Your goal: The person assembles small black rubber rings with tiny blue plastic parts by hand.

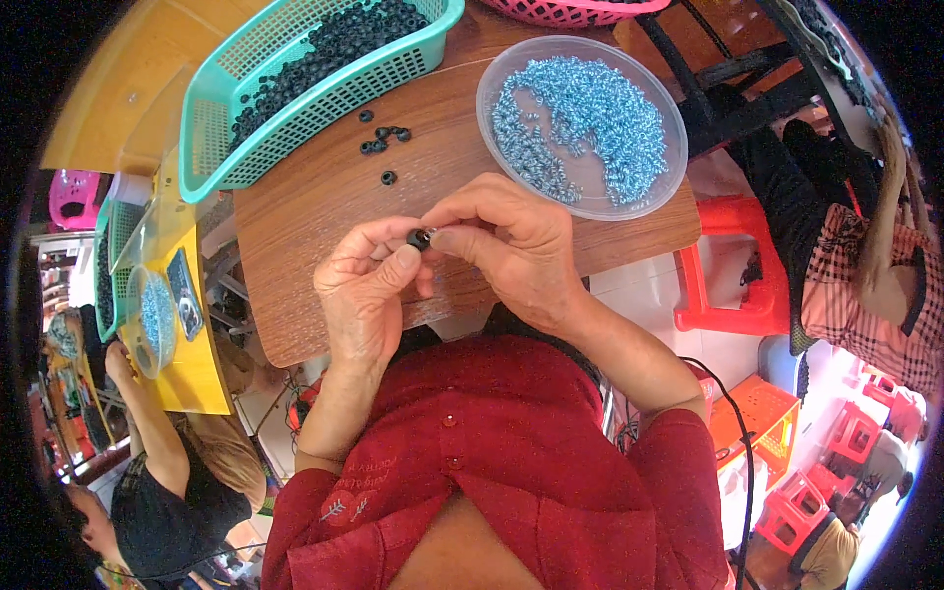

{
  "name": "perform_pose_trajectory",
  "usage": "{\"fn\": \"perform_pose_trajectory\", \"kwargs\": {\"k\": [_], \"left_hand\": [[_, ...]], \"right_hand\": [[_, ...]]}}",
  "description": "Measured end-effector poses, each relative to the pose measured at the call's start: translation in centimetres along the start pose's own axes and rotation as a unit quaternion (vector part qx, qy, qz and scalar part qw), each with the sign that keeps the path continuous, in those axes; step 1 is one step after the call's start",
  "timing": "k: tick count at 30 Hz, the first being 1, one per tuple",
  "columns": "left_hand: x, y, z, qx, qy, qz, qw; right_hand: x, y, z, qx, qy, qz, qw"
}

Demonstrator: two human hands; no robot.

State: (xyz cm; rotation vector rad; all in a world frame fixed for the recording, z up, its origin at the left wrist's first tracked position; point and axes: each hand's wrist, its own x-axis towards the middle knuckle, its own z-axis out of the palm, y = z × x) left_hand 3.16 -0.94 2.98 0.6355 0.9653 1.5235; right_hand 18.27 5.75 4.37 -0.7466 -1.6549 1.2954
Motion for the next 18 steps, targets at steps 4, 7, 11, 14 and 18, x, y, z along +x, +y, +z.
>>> {"fn": "perform_pose_trajectory", "kwargs": {"k": [4,7,11,14,18], "left_hand": [[-0.2,-0.3,-0.2,0.014,0.012,0.01,1.0],[-0.2,-0.3,-0.4,0.013,0.007,0.012,1.0],[-0.2,-0.2,-0.5,0.003,0.015,0.014,1.0],[-0.1,-0.5,-0.9,-0.018,0.039,-0.006,0.999],[0.2,-1.0,-1.7,-0.05,0.061,-0.018,0.997]], "right_hand": [[0.0,-0.6,0.5,-0.004,0.01,0.016,1.0],[0.0,0.0,0.6,-0.089,0.002,-0.057,0.994],[-0.1,0.7,1.4,-0.183,0.018,-0.162,0.969],[-0.5,1.2,2.4,-0.28,0.03,-0.267,0.922],[-0.6,1.3,3.1,-0.311,0.011,-0.235,0.921]]}}
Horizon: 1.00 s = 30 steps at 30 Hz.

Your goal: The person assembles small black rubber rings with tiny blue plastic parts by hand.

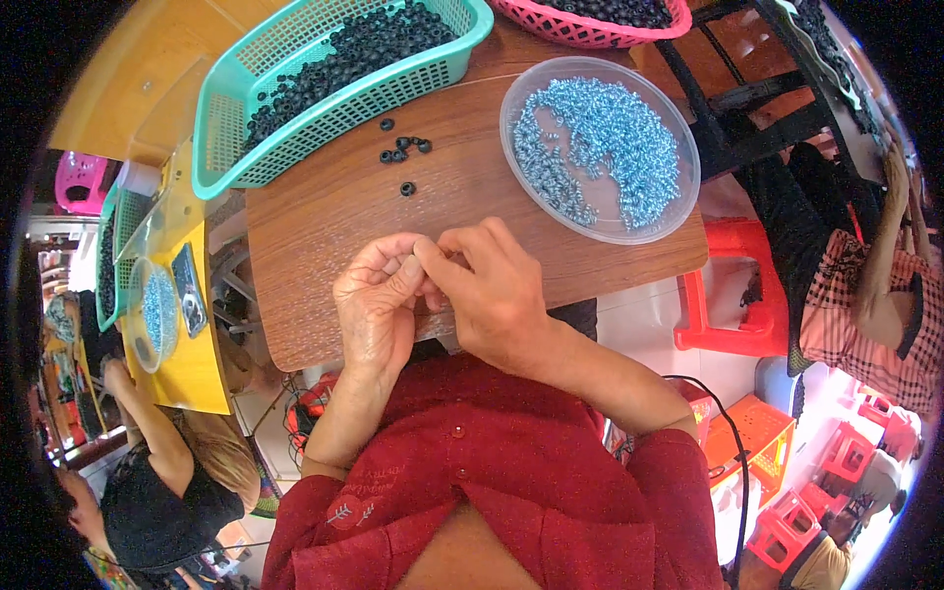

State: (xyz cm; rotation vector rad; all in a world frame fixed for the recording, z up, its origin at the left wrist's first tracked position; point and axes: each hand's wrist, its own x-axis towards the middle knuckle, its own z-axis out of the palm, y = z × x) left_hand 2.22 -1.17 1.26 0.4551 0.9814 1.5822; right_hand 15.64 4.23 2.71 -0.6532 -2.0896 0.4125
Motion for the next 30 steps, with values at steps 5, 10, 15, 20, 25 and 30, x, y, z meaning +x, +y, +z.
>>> {"fn": "perform_pose_trajectory", "kwargs": {"k": [5,10,15,20,25,30], "left_hand": [[0.4,0.2,-1.4,-0.034,0.004,0.005,0.999],[0.7,0.4,-2.6,-0.001,0.017,0.0,1.0],[0.7,0.7,-3.2,-0.004,0.029,-0.005,1.0],[1.1,0.8,-3.6,-0.01,0.038,-0.005,0.999],[2.0,0.7,-3.9,-0.002,0.048,0.004,0.999],[2.7,0.5,-3.8,-0.011,0.057,0.01,0.998]], "right_hand": [[1.7,2.0,0.8,0.206,-0.107,0.162,0.959],[5.3,6.1,4.5,0.014,-0.026,0.138,0.99],[7.3,8.5,7.6,-0.138,0.008,0.087,0.987],[6.5,8.6,8.0,-0.098,-0.062,0.125,0.985],[7.3,9.4,8.3,-0.125,-0.058,0.114,0.984],[8.1,9.9,9.4,-0.139,-0.092,0.103,0.981]]}}
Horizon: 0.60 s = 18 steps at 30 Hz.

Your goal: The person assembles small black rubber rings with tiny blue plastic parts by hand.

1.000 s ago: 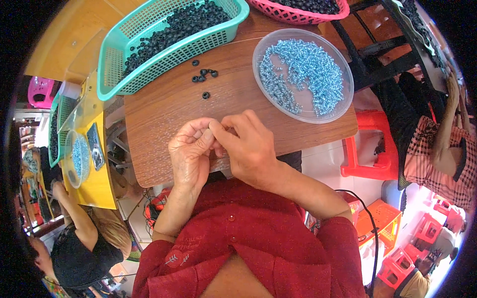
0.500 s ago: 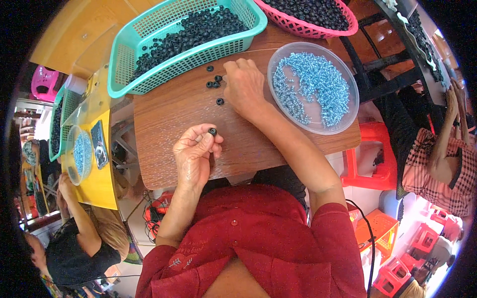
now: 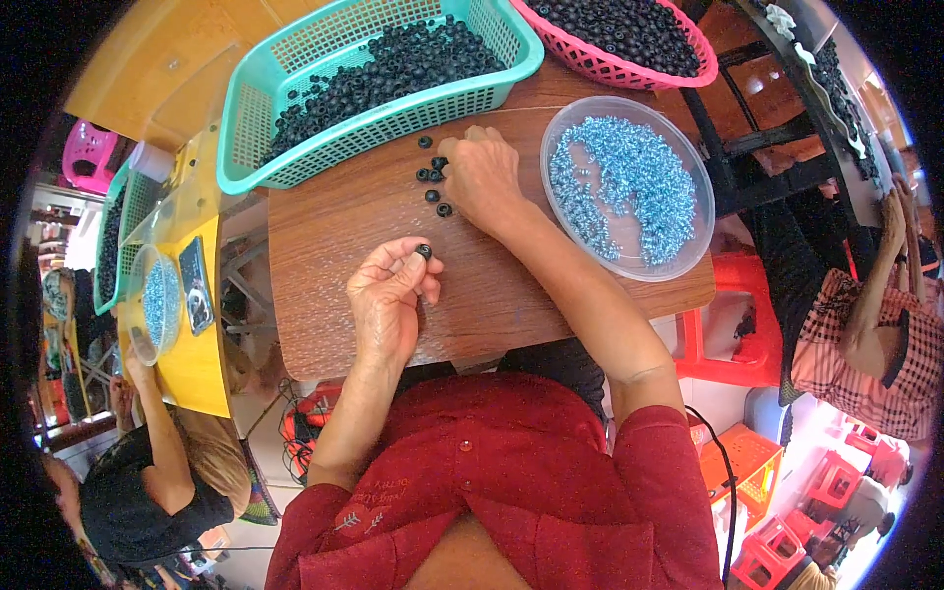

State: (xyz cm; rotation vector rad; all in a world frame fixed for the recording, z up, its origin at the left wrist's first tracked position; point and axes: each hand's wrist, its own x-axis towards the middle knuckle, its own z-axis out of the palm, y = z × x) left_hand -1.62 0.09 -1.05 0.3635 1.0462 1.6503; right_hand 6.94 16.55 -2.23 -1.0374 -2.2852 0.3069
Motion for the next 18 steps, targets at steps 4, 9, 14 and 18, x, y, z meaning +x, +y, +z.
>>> {"fn": "perform_pose_trajectory", "kwargs": {"k": [4,9,14,18], "left_hand": [[0.1,-0.1,-0.3,-0.002,-0.005,0.004,1.0],[0.0,0.6,-0.1,0.001,-0.001,0.004,1.0],[-0.5,1.1,0.0,-0.005,-0.008,0.012,1.0],[-1.2,1.6,0.8,-0.003,-0.024,0.001,1.0]], "right_hand": [[0.1,-0.2,0.3,-0.028,-0.011,-0.008,1.0],[-0.5,-0.2,-0.5,-0.041,0.001,-0.018,0.999],[-2.9,-1.9,-3.8,0.293,-0.068,0.114,0.947],[-4.5,-3.7,-6.9,0.463,-0.107,0.21,0.854]]}}
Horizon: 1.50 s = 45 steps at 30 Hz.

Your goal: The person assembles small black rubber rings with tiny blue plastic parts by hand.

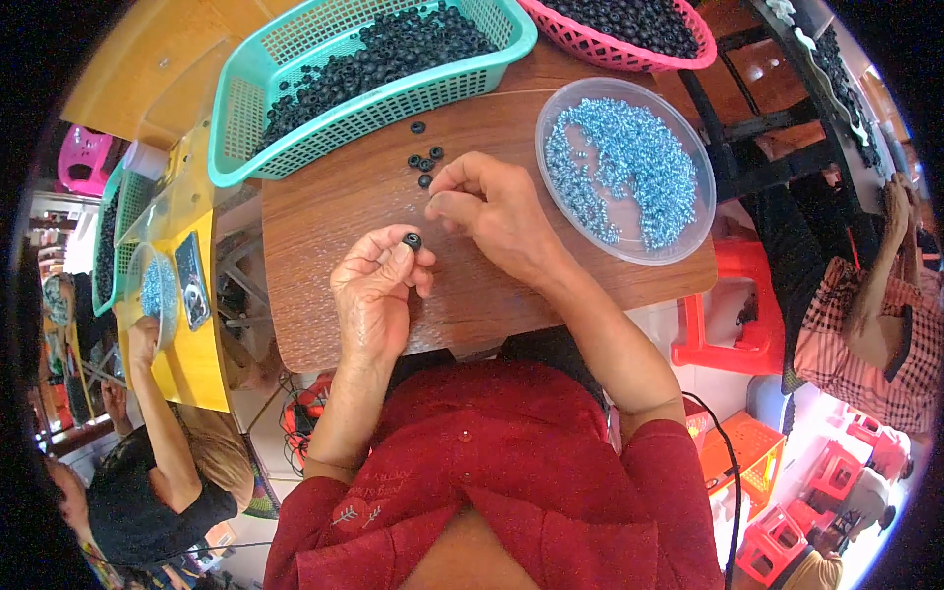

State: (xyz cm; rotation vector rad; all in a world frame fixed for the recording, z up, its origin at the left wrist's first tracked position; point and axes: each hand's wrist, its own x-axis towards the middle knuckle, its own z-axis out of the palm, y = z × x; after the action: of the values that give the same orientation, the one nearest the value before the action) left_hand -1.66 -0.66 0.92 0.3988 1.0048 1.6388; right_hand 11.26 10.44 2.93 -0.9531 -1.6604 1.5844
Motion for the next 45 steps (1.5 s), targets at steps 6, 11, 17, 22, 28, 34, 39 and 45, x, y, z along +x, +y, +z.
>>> {"fn": "perform_pose_trajectory", "kwargs": {"k": [6,11,17,22,28,34,39,45], "left_hand": [[-0.7,0.3,1.0,0.005,-0.012,0.003,1.0],[-1.5,0.3,1.7,0.023,-0.017,0.014,0.999],[-1.9,0.0,2.0,0.035,-0.031,0.01,0.999],[-2.1,-0.2,2.4,0.048,-0.034,0.006,0.998],[-2.1,-0.5,2.5,0.051,-0.043,0.002,0.998],[-2.3,-0.9,3.0,0.049,-0.035,0.003,0.998],[-2.4,-0.8,2.9,0.056,-0.043,-0.003,0.998],[-2.7,-0.6,2.9,0.052,-0.046,-0.021,0.997]], "right_hand": [[-2.6,-1.0,-0.1,0.077,-0.051,-0.026,0.995],[-3.6,-0.5,-0.4,-0.016,-0.034,-0.136,0.99],[-4.5,-0.5,-0.7,0.013,-0.025,-0.134,0.991],[-5.3,-1.5,-0.6,0.096,-0.017,-0.032,0.995],[-5.4,-1.1,-1.4,0.027,-0.026,-0.11,0.993],[-5.7,-1.1,-1.2,0.005,0.006,-0.126,0.992],[-6.0,-1.4,-1.3,0.016,0.015,-0.097,0.995],[-5.7,-1.3,-1.7,-0.194,0.023,-0.302,0.933]]}}
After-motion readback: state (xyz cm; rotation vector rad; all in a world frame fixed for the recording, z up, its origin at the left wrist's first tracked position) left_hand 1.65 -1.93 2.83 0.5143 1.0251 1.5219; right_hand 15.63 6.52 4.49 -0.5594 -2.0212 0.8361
